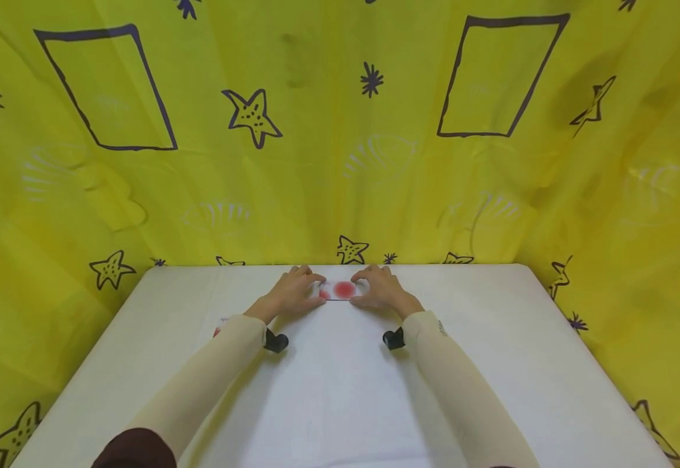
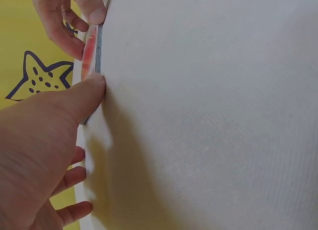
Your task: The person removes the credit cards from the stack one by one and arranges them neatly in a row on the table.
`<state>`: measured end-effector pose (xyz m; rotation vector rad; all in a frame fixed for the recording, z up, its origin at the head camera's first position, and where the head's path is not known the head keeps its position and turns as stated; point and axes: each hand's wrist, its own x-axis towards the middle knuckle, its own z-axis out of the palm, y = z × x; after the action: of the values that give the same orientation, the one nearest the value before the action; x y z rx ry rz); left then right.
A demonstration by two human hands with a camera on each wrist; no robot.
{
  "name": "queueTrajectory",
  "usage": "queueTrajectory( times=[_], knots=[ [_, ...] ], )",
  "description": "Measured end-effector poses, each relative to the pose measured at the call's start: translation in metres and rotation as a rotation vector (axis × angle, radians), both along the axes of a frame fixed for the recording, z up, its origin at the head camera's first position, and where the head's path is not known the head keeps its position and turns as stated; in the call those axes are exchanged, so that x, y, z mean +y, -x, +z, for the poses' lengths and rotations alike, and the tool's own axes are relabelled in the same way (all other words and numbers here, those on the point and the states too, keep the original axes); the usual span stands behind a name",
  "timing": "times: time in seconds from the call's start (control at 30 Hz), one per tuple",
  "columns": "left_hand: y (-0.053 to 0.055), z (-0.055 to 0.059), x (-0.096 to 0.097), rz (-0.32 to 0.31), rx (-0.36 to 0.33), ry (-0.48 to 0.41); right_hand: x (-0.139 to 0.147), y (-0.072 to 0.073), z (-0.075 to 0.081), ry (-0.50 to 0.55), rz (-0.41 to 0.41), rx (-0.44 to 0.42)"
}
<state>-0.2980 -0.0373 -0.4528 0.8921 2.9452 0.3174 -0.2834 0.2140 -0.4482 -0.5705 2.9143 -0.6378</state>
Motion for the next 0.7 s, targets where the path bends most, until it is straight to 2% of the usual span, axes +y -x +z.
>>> queueTrajectory(
  times=[0.3, 0.53, 0.7],
  knots=[
    [0.0001, -0.0012, 0.0006, 0.002, 0.016, 0.000, -0.0005, -0.0003, -0.0001, 0.002, -0.014, -0.009],
    [-0.0003, 0.0004, 0.0013, 0.007, 0.001, -0.002, -0.0001, -0.0007, 0.0001, 0.009, -0.004, 0.002],
    [-0.0022, 0.0049, 0.0024, 0.011, -0.019, -0.007, -0.0014, -0.0001, 0.0017, 0.006, -0.018, -0.033]
  ],
)
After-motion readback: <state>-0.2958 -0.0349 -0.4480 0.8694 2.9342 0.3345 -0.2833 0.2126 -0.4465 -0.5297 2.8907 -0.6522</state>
